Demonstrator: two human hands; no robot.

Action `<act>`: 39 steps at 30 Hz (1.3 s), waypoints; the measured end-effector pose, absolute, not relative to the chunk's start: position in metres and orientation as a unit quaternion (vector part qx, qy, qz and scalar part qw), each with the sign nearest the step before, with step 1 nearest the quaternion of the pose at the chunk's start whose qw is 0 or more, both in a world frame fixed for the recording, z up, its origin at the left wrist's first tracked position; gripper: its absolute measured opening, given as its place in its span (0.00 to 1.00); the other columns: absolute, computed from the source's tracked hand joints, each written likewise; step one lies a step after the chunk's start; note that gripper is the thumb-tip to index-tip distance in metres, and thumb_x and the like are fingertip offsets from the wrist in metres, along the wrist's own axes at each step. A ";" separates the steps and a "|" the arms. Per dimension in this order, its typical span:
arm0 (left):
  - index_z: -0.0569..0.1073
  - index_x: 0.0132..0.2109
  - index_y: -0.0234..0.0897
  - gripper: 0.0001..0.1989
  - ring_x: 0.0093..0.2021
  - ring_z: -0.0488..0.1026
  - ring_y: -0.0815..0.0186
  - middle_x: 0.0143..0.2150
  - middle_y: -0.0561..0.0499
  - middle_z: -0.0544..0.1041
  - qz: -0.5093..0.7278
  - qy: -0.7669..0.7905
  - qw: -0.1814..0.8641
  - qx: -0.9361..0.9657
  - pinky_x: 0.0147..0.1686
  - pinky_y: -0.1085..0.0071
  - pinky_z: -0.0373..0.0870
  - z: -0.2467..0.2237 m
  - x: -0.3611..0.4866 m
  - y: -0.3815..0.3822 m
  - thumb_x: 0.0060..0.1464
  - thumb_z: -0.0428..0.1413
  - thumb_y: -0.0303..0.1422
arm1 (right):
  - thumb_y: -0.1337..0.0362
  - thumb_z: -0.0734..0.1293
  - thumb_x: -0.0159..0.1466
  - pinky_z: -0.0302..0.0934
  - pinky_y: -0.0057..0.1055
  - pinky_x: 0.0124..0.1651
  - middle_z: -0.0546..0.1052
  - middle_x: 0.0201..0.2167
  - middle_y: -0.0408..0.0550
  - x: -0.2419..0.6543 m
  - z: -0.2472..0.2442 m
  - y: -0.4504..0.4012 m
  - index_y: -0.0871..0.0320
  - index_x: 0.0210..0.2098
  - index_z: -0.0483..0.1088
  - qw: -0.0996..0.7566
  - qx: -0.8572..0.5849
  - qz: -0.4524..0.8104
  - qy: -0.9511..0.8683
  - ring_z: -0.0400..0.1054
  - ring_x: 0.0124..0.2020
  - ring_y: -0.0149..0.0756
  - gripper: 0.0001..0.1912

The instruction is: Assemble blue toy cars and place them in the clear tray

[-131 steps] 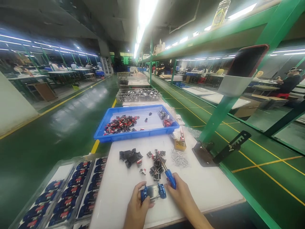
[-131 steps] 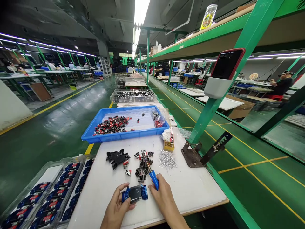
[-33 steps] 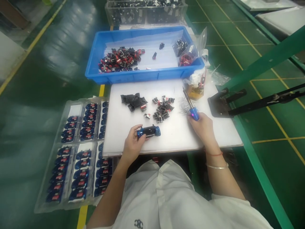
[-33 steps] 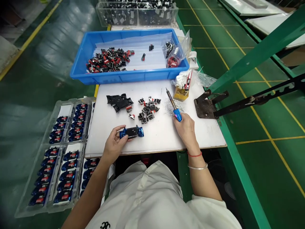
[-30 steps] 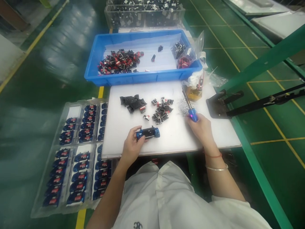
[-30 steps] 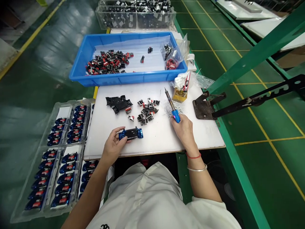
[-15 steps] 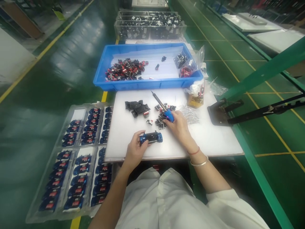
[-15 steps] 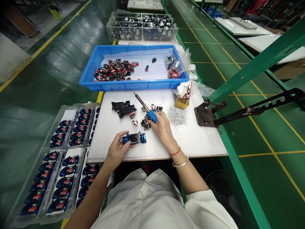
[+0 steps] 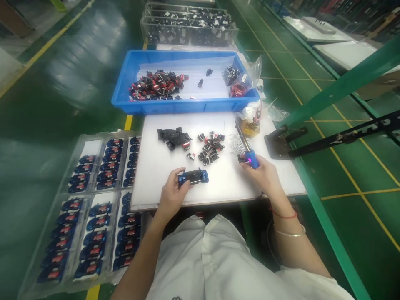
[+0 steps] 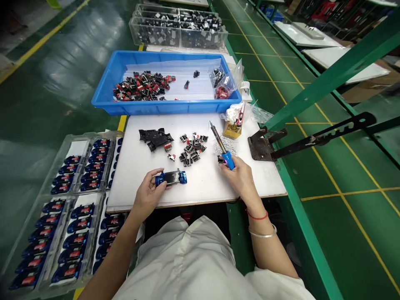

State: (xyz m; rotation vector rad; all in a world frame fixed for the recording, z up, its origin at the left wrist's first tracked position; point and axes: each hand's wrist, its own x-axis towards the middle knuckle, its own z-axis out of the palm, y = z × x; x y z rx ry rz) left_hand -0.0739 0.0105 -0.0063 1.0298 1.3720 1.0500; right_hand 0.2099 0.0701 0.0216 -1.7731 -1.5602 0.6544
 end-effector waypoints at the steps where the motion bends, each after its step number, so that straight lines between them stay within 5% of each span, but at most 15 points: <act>1: 0.68 0.57 0.38 0.23 0.42 0.80 0.63 0.42 0.49 0.79 0.441 0.577 0.534 0.434 0.52 0.58 0.78 -0.007 -0.074 0.011 0.57 0.58 0.39 | 0.58 0.68 0.55 0.64 0.38 0.40 0.78 0.32 0.48 0.216 0.020 0.066 0.55 0.37 0.78 0.331 -0.684 0.222 -0.611 0.71 0.33 0.44 0.12; 7: 0.68 0.57 0.37 0.24 0.42 0.81 0.62 0.42 0.48 0.79 0.447 0.579 0.520 0.441 0.50 0.58 0.80 -0.015 -0.075 0.012 0.55 0.59 0.41 | 0.64 0.68 0.56 0.65 0.35 0.36 0.72 0.27 0.47 0.222 0.009 0.057 0.54 0.30 0.76 0.287 -0.660 0.176 -0.671 0.69 0.31 0.42 0.04; 15: 0.68 0.57 0.36 0.25 0.42 0.81 0.62 0.42 0.47 0.80 0.460 0.573 0.510 0.447 0.49 0.58 0.80 -0.016 -0.074 0.010 0.55 0.59 0.41 | 0.55 0.70 0.57 0.66 0.42 0.47 0.80 0.37 0.47 0.222 0.005 0.058 0.54 0.39 0.78 0.339 -0.645 0.318 -0.607 0.74 0.40 0.47 0.13; 25: 0.69 0.58 0.37 0.26 0.40 0.80 0.62 0.41 0.48 0.80 0.429 0.620 0.492 0.436 0.47 0.63 0.78 -0.003 -0.065 0.007 0.53 0.60 0.40 | 0.48 0.70 0.58 0.66 0.43 0.44 0.80 0.35 0.50 0.222 -0.002 0.061 0.53 0.35 0.77 0.332 -0.642 0.277 -0.633 0.74 0.38 0.49 0.16; 30: 0.68 0.59 0.38 0.24 0.38 0.78 0.65 0.40 0.50 0.79 0.425 0.605 0.496 0.455 0.45 0.67 0.75 0.006 -0.052 0.005 0.56 0.59 0.37 | 0.44 0.74 0.54 0.67 0.44 0.45 0.80 0.34 0.49 0.215 0.007 0.056 0.54 0.33 0.76 0.372 -0.615 0.358 -0.596 0.75 0.39 0.49 0.20; 35: 0.68 0.59 0.39 0.22 0.29 0.72 0.71 0.33 0.55 0.75 0.409 0.593 0.482 0.499 0.34 0.74 0.71 0.015 -0.033 0.007 0.57 0.57 0.34 | 0.44 0.74 0.56 0.69 0.40 0.40 0.79 0.32 0.48 0.189 0.027 0.042 0.56 0.32 0.75 0.423 -0.555 0.411 -0.587 0.74 0.34 0.44 0.21; 39: 0.68 0.58 0.40 0.21 0.31 0.74 0.71 0.35 0.54 0.77 0.413 0.569 0.485 0.520 0.35 0.74 0.71 0.026 -0.022 0.005 0.57 0.56 0.31 | 0.45 0.72 0.60 0.68 0.37 0.37 0.77 0.32 0.46 0.166 0.030 0.034 0.55 0.33 0.76 0.444 -0.515 0.381 -0.626 0.72 0.32 0.40 0.18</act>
